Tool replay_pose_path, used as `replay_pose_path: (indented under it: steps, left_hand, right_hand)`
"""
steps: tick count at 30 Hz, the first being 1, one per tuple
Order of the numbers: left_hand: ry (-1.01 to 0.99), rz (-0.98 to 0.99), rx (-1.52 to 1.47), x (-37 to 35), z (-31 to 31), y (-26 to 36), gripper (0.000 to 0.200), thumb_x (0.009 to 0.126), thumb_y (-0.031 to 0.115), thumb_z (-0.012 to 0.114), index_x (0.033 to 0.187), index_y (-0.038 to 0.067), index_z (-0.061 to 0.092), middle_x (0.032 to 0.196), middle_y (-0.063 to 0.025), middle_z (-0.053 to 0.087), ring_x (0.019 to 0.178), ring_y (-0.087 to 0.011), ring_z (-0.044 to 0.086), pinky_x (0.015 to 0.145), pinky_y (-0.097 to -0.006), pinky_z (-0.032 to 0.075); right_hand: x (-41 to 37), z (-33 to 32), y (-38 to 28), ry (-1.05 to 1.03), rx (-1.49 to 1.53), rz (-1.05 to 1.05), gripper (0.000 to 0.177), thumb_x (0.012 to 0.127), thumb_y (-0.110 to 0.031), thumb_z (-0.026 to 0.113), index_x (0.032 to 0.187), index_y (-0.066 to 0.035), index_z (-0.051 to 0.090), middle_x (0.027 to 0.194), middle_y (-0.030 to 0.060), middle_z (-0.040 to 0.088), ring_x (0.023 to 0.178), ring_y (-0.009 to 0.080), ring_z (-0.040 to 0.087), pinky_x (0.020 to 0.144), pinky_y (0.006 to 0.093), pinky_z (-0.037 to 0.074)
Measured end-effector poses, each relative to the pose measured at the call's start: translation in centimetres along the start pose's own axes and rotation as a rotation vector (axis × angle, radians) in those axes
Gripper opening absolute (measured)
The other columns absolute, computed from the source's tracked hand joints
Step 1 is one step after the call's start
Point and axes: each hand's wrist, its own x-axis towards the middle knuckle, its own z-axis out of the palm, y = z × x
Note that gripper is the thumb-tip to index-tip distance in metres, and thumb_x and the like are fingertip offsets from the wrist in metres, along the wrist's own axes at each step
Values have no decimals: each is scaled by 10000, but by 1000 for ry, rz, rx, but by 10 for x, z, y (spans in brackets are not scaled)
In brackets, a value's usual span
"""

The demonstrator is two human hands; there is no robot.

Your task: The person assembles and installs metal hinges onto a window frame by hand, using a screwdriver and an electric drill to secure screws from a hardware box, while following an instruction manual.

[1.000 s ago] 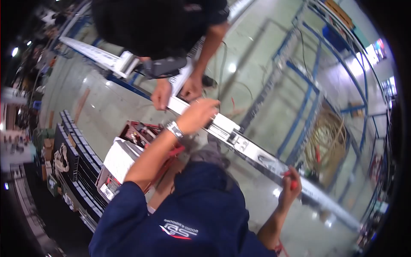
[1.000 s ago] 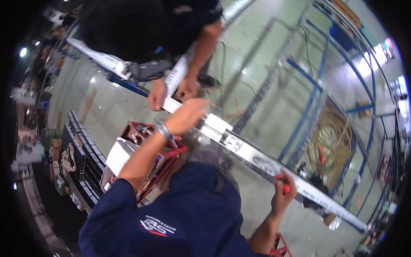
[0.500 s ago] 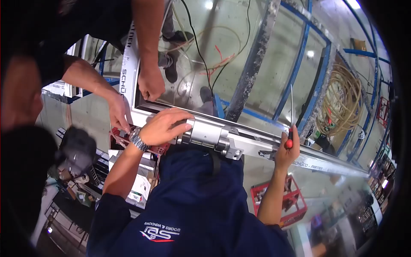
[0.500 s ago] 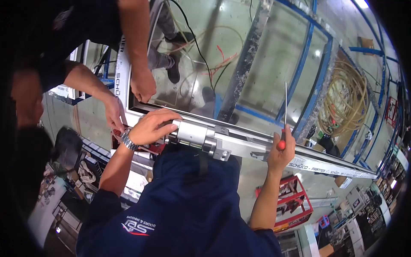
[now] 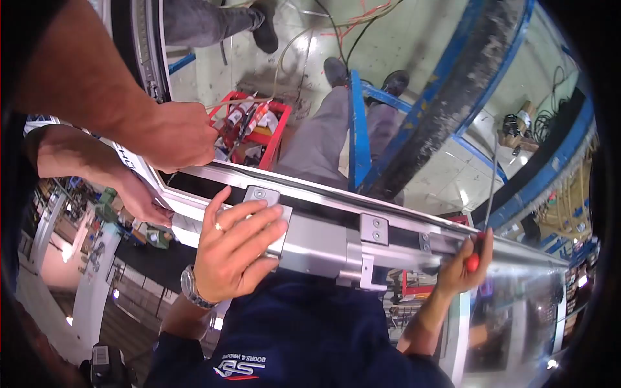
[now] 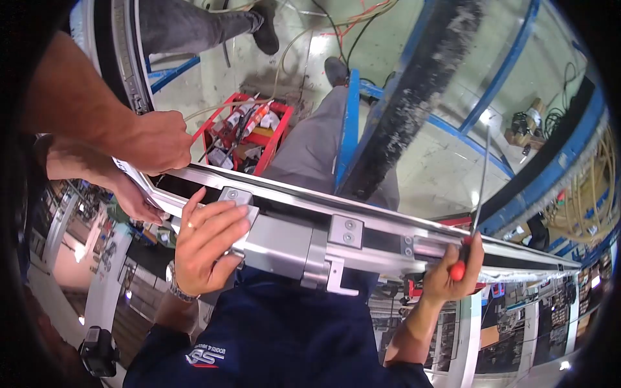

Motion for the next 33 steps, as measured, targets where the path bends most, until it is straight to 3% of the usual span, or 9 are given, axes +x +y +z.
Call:
replay_pose_path:
  steps: [6,11,14,17,19,25,28,29,33]
  left_hand:
    - [171,-88,60,-20,16,11,519,834,523,724,1084,69,728,1141,-97,710,1007,-273,624,1044,-552,383]
    - [357,-243,207,-57,24,8,924,734,743,709,1320,44,565,1123,-183,553,887,-292,585,750,-409,490]
    - [472,-632,-266,-65,24,15,648,900,574,632,1223,13,616,1088,-186,570,892,-266,595,712,-373,493]
    - [403,-445,-92,-73,28,13,574,923,522,635,1143,-9,637,982,-152,610,839,-206,598,693,-342,489]
    - [348,-658,-301,-69,28,20,548,915,505,664,1095,-12,641,892,-124,619,793,-176,592,683,-334,482]
    - [346,-1041,-751,-52,6,31,301,927,259,716,1005,-19,633,648,1,600,474,-26,489,459,-167,361]
    - [301,-1177,-848,-17,-11,43,297,927,226,703,1066,-24,626,642,-3,608,470,-12,482,446,-171,347]
    - [156,-1231,-708,-15,-23,45,331,911,168,696,1165,-27,612,783,-81,671,607,-106,601,552,-236,462]
    - [33,-343,60,-6,-21,23,573,891,421,693,1278,8,602,1192,-231,640,1167,-391,566,964,-506,441]
  right_hand:
    - [-10,-12,10,-35,3,-1,464,995,-173,636,1316,139,515,1194,243,626,989,287,653,883,384,548]
    - [-13,-30,24,-129,-7,-223,444,1029,-177,523,1350,111,420,1214,272,577,929,348,637,832,452,578]
    - [14,-17,-10,-202,65,-368,357,962,-114,495,1292,0,423,1000,164,612,805,189,600,706,305,538]
    - [31,-23,-39,-535,290,-383,381,825,-146,682,1172,-121,526,927,59,593,746,145,561,688,278,497]
    - [36,-27,-52,-752,437,-389,417,734,-167,806,1091,-202,594,879,-10,580,708,115,534,677,261,469]
    - [4,11,-60,-824,699,-424,440,677,-216,868,1053,-293,653,1001,4,644,731,157,553,685,306,463]
    - [6,19,-64,-804,714,-393,361,698,-205,855,1003,-276,675,988,15,653,739,152,566,657,287,459]
    - [8,20,-65,-809,708,-390,357,699,-215,858,1000,-277,678,975,11,655,735,147,567,648,279,457]
    - [9,22,-68,-822,619,-367,365,691,-280,871,1006,-281,687,916,-13,659,707,124,565,621,245,442]
